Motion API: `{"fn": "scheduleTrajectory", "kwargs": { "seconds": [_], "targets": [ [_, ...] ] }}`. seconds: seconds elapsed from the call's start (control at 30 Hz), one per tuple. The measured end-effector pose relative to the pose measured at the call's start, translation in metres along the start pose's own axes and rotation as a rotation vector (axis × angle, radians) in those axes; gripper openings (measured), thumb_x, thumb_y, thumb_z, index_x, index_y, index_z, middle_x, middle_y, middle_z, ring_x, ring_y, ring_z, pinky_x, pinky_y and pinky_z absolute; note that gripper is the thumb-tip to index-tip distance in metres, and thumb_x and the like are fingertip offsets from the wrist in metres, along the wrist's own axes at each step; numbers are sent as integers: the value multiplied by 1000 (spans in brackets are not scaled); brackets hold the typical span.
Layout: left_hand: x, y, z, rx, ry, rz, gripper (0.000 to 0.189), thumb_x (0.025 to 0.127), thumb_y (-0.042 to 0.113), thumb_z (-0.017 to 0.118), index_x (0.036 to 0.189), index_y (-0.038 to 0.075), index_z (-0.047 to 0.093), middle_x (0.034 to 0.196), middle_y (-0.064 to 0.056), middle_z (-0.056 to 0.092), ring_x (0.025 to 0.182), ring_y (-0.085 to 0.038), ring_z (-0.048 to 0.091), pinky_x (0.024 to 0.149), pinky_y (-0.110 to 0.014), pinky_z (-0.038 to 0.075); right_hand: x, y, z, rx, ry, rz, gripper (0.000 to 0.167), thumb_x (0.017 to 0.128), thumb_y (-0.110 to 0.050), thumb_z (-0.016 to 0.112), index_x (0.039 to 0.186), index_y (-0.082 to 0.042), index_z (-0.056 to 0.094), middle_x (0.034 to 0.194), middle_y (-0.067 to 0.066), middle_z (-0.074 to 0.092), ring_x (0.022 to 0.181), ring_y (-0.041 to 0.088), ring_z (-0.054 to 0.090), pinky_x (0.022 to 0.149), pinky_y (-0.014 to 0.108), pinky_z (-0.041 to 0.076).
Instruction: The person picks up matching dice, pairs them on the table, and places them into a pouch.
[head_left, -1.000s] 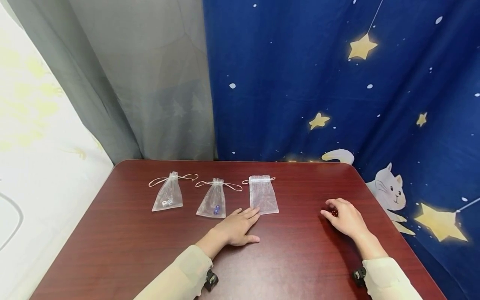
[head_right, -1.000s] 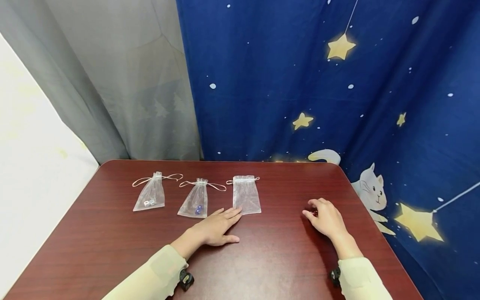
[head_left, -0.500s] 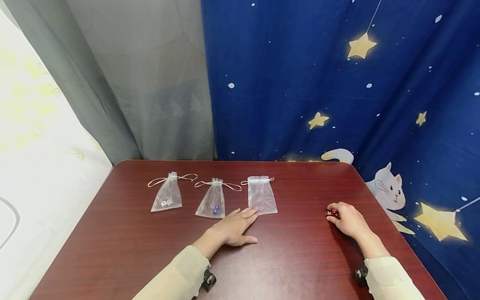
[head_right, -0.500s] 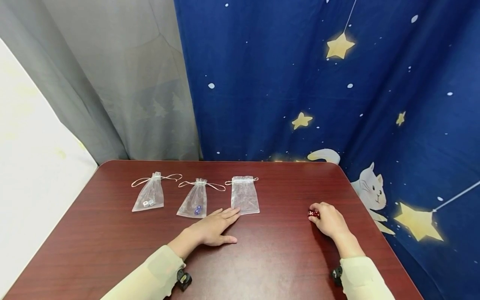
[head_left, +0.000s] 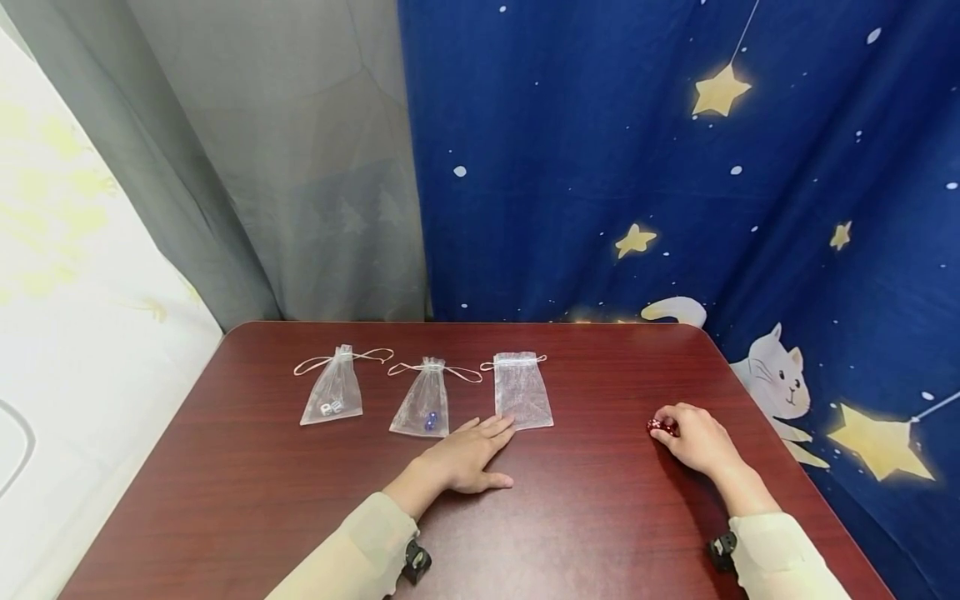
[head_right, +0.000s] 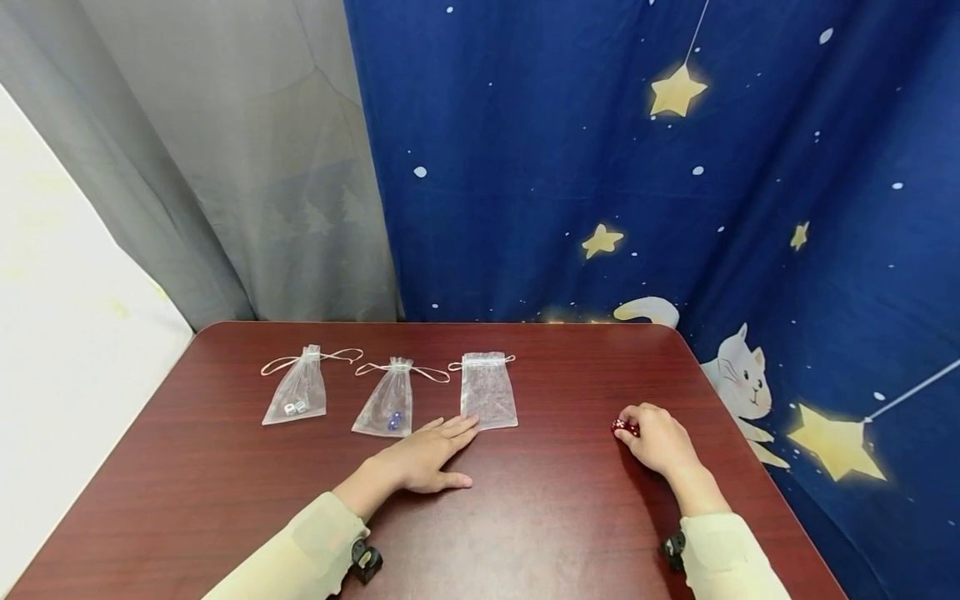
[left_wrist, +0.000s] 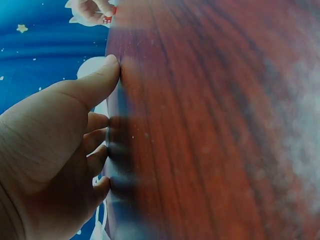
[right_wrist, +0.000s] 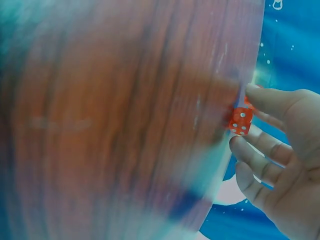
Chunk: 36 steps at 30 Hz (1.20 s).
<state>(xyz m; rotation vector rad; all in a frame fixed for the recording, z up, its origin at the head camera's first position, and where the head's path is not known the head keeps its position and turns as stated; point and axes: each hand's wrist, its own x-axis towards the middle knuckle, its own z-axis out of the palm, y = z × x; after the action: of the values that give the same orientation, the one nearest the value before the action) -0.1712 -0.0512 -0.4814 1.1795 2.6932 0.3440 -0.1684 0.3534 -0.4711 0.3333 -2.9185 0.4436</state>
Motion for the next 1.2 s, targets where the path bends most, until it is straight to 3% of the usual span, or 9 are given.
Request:
{"fn": "scheduleTrajectory", "kwargs": {
  "seconds": [0.7,1.2],
  "targets": [
    [-1,-3,-1,-58,-13,10,73,99,45,62,155,4,39,164,-9,30,152,-26,26,123,-47,21,15,-27,3,73,113,-69,16,83,-13,82,94,-12,72,86,-2,67,80,19,66,71,45,53],
    [0,-4,0,-46,-9,9,74,98,44,64,155,4,39,164,-9,30,151,-26,26,123,-46,22,33,-84,9,180,78,-216,16,84,-18,84,94,-21,72,87,-8,65,76,13,59,69,35,50]
  ]
}}
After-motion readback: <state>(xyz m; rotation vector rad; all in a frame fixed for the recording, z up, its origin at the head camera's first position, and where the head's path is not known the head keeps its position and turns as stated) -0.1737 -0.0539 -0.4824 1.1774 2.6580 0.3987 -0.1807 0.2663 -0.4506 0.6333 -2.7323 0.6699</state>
